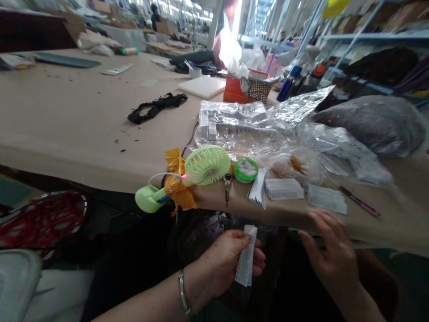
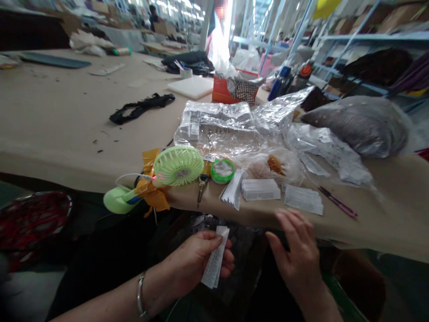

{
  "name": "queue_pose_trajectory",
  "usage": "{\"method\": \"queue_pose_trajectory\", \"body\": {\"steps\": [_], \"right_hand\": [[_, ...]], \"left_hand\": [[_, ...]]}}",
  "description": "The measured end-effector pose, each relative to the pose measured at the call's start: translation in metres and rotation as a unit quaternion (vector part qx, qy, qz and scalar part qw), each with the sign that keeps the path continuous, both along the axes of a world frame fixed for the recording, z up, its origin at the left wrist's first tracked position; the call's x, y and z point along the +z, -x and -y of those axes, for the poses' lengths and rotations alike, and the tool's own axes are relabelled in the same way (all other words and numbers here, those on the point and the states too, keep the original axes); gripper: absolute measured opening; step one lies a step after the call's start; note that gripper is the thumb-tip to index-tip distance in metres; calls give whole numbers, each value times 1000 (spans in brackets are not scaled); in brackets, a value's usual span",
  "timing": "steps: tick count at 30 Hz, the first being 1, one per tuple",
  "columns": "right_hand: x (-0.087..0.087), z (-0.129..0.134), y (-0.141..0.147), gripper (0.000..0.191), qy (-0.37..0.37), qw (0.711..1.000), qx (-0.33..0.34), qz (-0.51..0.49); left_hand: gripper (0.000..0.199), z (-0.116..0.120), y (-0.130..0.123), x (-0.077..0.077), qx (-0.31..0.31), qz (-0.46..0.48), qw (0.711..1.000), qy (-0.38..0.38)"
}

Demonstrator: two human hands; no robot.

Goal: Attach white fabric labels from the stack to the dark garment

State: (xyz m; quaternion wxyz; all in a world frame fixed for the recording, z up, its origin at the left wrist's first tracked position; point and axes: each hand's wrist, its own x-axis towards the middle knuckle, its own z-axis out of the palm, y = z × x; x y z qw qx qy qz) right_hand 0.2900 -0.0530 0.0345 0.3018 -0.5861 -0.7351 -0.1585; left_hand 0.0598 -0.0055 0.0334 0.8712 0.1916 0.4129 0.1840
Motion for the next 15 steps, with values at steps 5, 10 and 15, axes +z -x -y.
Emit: {"method": "queue_pose_trajectory", "body": {"steps": [5, 10, 15], "right_hand": [[-8, -5, -45, 62, 77, 975, -163, 128], [-16, 3, -55, 32, 51, 984, -132, 112], [-7, 0, -65, 14, 4, 998, -61, 11]], "left_hand": [[21, 1, 0, 1, -4, -14, 1000, -6], [18, 1, 1, 2, -1, -20, 1000, -4], [15, 0, 3, 3, 0, -24, 1000, -5]]}}
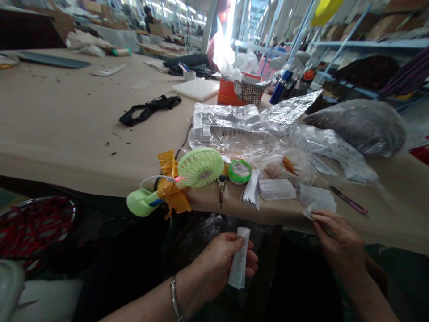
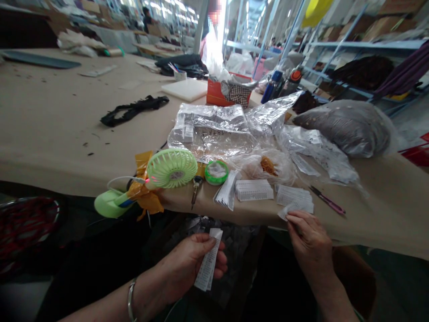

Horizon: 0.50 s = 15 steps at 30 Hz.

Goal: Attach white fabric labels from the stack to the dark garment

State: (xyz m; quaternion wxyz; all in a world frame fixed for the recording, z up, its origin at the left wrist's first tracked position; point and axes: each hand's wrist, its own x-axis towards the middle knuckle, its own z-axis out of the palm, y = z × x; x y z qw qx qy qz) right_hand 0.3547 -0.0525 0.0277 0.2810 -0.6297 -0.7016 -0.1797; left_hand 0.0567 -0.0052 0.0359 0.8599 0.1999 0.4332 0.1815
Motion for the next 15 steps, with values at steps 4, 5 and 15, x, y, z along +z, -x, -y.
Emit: {"method": "queue_pose_trajectory", "body": {"steps": [4, 5, 15], "right_hand": [[11, 4, 31, 7, -61, 991, 12, -119], [13, 7, 45, 12, -69, 985, 32, -154], [-9, 13, 156, 19, 58, 951, 298, -66]], "left_hand": [[20, 0, 0, -3, -6, 5, 1000, 5], [21, 0, -1, -4, -9, 9, 1000, 5], [21, 0, 2, -7, 79, 100, 992, 3]]}}
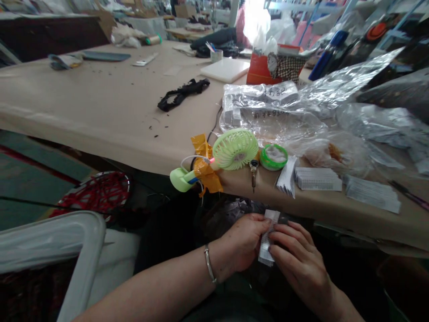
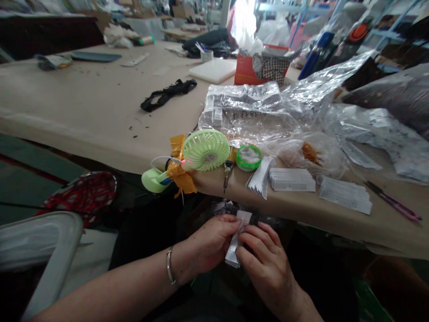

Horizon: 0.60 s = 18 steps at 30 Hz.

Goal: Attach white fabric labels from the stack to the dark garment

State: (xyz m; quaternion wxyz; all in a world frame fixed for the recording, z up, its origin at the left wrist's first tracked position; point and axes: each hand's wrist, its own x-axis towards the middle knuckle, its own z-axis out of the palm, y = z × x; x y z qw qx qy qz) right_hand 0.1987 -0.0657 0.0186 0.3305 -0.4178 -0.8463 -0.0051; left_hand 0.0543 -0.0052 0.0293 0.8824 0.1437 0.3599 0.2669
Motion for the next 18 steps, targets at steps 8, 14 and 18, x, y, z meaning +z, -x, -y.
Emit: {"method": "queue_pose_trajectory", "body": {"steps": [8, 14, 18], "right_hand": [[1, 0, 2, 18, 17, 1000, 10, 1], [-2, -1, 3, 19, 23, 1000, 9, 11], [0, 1, -1, 26, 42, 999, 23, -3]], "left_hand": [[15, 1, 4, -4, 9, -1, 1000, 2], [27, 2, 5, -4, 1, 24, 1000, 11], [19, 3, 5, -6, -2, -5, 1000, 13]]}}
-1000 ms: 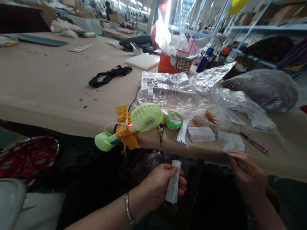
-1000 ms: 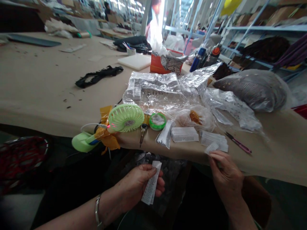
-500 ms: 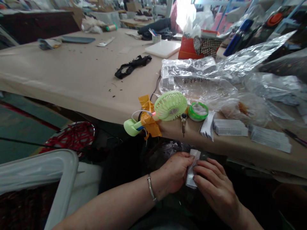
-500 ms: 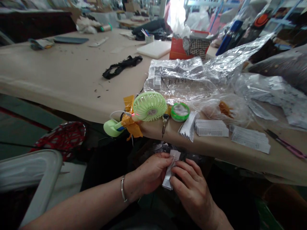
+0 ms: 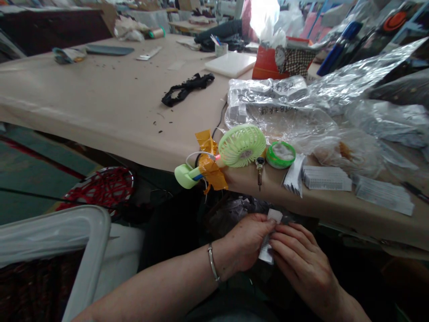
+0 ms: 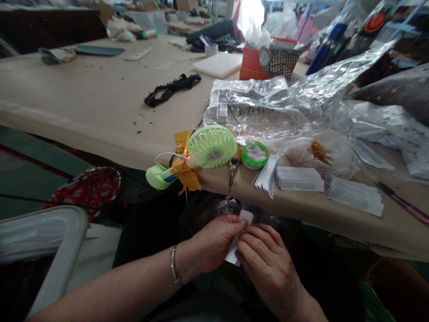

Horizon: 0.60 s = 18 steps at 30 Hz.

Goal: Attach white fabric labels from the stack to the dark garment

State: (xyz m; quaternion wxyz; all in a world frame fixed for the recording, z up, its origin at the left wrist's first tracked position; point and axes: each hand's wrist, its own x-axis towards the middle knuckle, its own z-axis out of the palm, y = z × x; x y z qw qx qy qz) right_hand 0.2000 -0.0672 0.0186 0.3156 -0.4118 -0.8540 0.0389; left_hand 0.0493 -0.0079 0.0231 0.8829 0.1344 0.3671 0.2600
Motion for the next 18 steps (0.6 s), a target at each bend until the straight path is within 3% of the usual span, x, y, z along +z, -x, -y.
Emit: {"method": "queue_pose_trajectory", "body": {"steps": [3, 6, 8, 11, 15, 18], "right_hand": [[1, 0, -8, 23, 47, 990, -64, -112], [-3, -7, -19, 18, 187, 933, -146, -270], [-7, -14, -26, 31, 340, 867, -103, -350], [-11, -25, -30, 49, 520, 756, 27, -396], [-16, -32, -24, 41, 558, 689, 115, -448], [-20, -33, -20, 35, 575, 650, 136, -478]], "left_hand": [[17, 0, 3, 1, -48, 2, 999, -8], [23, 1, 9, 5, -123, 45, 991, -29], [24, 3, 12, 8, -150, 71, 985, -40], [30, 8, 14, 9, -187, 86, 978, -47], [33, 11, 13, 9, -204, 74, 975, -47], [33, 12, 13, 10, -208, 62, 974, -64]]}}
